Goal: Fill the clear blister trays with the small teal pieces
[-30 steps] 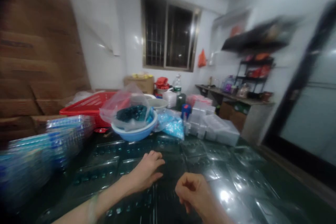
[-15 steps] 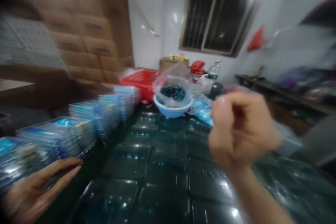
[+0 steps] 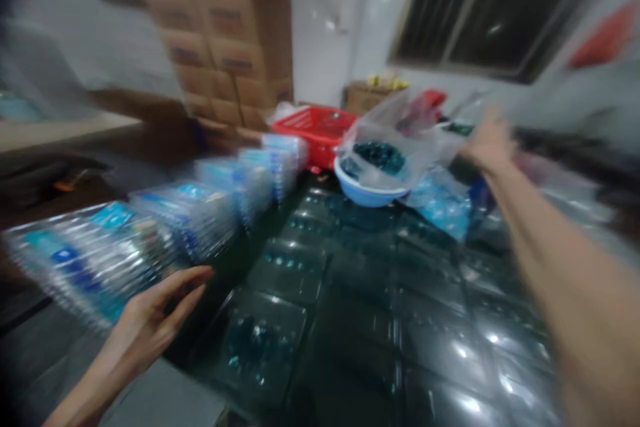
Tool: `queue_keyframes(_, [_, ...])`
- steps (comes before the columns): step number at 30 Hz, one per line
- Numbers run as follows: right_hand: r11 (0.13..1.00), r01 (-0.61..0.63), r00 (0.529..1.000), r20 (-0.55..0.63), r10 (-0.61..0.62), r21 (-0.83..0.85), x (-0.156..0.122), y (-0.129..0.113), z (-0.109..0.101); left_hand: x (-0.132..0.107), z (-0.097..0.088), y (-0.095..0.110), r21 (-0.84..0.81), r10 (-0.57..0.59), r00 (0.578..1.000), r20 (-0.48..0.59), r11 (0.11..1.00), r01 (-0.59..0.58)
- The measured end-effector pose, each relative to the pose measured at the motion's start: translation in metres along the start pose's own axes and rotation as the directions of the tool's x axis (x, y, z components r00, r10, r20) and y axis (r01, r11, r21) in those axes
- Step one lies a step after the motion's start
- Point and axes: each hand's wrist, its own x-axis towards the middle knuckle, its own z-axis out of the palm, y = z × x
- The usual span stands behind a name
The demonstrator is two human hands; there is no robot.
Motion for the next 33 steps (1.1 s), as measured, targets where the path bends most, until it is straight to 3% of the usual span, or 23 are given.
queue_keyframes(3, [0.958, -0.2, 0.949, -0.285, 0.137, -0.205, -0.055, -0.036, 0.033, -0.006, -0.003, 0.013, 0.022, -0.012, 0.982, 0.188, 1.0, 0.008])
queue_keyframes(4, [0.933, -0.258, 0.938, -0.295, 0.181, -0.251, -0.078, -0.059, 0.044, -0.009, -0.003, 0.017, 0.026, 0.017, 0.969, 0.248, 0.999, -0.025])
queue_keyframes(6, [0.933, -0.269, 0.962, -0.101, 0.252, -0.24, -0.124, -0.112, 0.073, -0.016, -0.001, 0.023, 0.032, 0.1, 0.934, 0.343, 0.992, -0.118])
queue_keyframes(8, [0.984, -0.154, 0.951, 0.257, 0.171, -0.086, -0.163, -0.163, 0.107, -0.022, 0.004, 0.028, 0.056, 0.16, 0.902, 0.402, 0.979, -0.198])
queue_keyframes(10, [0.982, -0.185, 0.854, 0.502, 0.139, 0.043, -0.187, -0.201, 0.141, -0.024, 0.011, 0.03, 0.09, 0.182, 0.869, 0.459, 0.964, -0.249])
queue_keyframes(12, [0.966, -0.24, 0.78, 0.612, 0.135, 0.093, -0.197, -0.225, 0.166, -0.025, 0.02, 0.031, 0.098, 0.192, 0.85, 0.491, 0.957, -0.272])
queue_keyframes(15, [0.961, -0.259, 0.746, 0.652, 0.134, 0.1, -0.198, -0.238, 0.188, -0.022, 0.027, 0.03, 0.041, 0.199, 0.867, 0.457, 0.969, -0.244])
queue_keyframes(20, [0.97, -0.242, 0.724, 0.663, 0.189, -0.012, -0.198, -0.238, 0.207, -0.015, 0.027, 0.031, -0.067, 0.168, 0.908, 0.384, 0.986, -0.154])
queue_keyframes(24, [0.926, -0.365, 0.782, 0.572, 0.247, 0.099, -0.195, -0.24, 0.209, -0.013, 0.018, 0.042, -0.248, 0.013, 0.936, 0.353, 0.965, 0.08])
queue_keyframes(26, [0.868, -0.453, 0.812, 0.497, 0.306, 0.206, -0.191, -0.243, 0.205, -0.013, 0.013, 0.053, -0.365, -0.045, 0.913, 0.406, 0.908, 0.207])
queue_keyframes(29, [0.761, -0.527, 0.829, 0.427, 0.362, 0.378, -0.184, -0.244, 0.197, -0.01, 0.011, 0.071, -0.458, -0.057, 0.883, 0.466, 0.838, 0.296])
queue_keyframes(31, [0.62, -0.605, 0.792, 0.456, 0.406, 0.499, -0.182, -0.241, 0.193, -0.007, 0.015, 0.079, -0.495, -0.055, 0.883, 0.466, 0.811, 0.312])
queue_keyframes(33, [0.422, -0.692, 0.721, 0.538, 0.437, 0.585, -0.183, -0.236, 0.189, -0.003, 0.023, 0.085, -0.532, -0.05, 0.883, 0.466, 0.782, 0.325])
